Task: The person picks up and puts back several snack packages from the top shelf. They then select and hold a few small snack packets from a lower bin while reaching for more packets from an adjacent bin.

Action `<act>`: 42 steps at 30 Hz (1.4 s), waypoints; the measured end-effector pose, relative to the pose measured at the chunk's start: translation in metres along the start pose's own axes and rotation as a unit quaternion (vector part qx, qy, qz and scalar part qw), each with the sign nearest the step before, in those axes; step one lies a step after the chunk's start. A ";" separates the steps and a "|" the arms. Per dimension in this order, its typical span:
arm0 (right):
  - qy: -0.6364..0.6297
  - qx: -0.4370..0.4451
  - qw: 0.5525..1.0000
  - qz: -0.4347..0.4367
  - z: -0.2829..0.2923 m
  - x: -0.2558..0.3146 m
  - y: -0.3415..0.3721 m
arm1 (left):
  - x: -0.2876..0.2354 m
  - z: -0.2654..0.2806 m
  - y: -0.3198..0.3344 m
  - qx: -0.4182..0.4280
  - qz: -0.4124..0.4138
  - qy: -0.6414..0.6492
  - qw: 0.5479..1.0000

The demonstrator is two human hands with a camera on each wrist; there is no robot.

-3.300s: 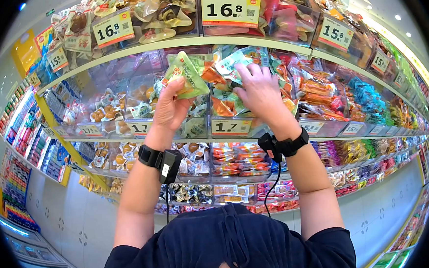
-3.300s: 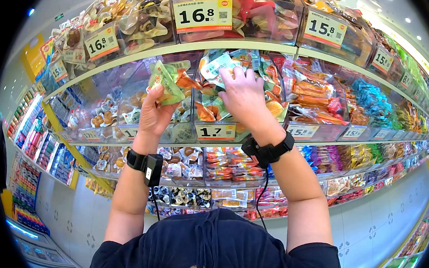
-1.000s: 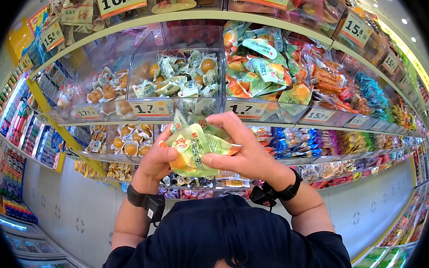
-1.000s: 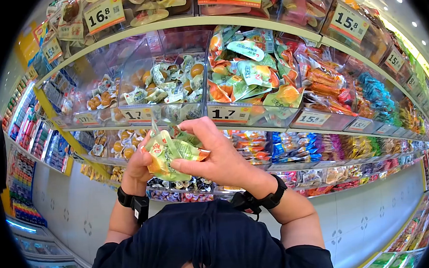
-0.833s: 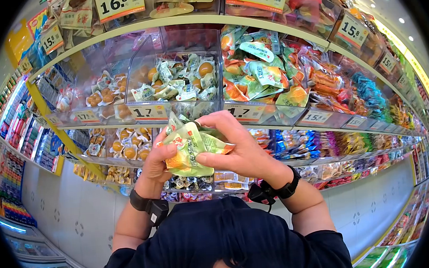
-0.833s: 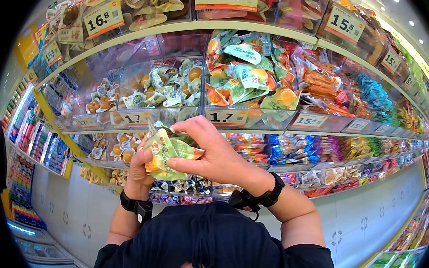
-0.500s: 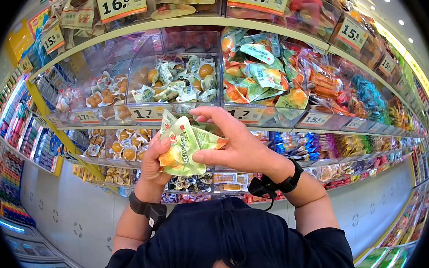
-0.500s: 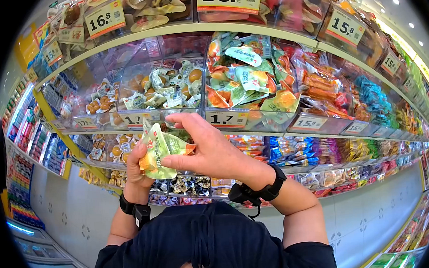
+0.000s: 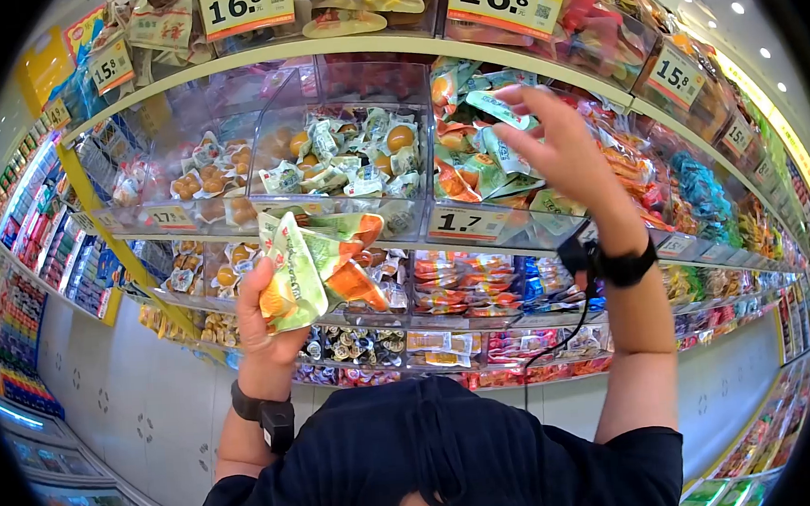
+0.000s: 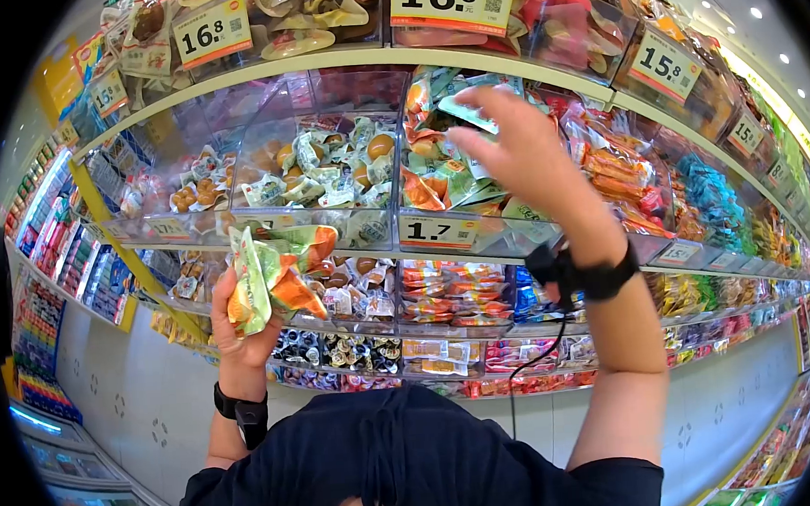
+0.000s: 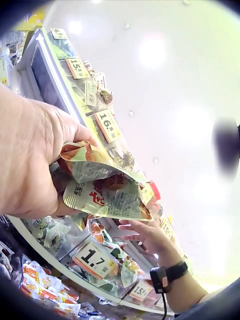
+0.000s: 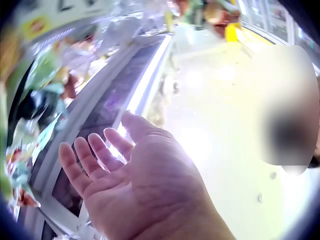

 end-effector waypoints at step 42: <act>0.011 0.205 0.975 -0.085 -0.059 -0.035 -0.059 | -0.009 -0.004 0.012 -0.028 -0.025 0.005 0.999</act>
Point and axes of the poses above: each hand's wrist, its own y-axis away from the middle knuckle, its own z-axis out of the back of the hand, x = y × z, the point moved 10 cm from there along -y, towards the middle knuckle, and after that the axes turned 6 degrees about -y, right-handed, at the moved point
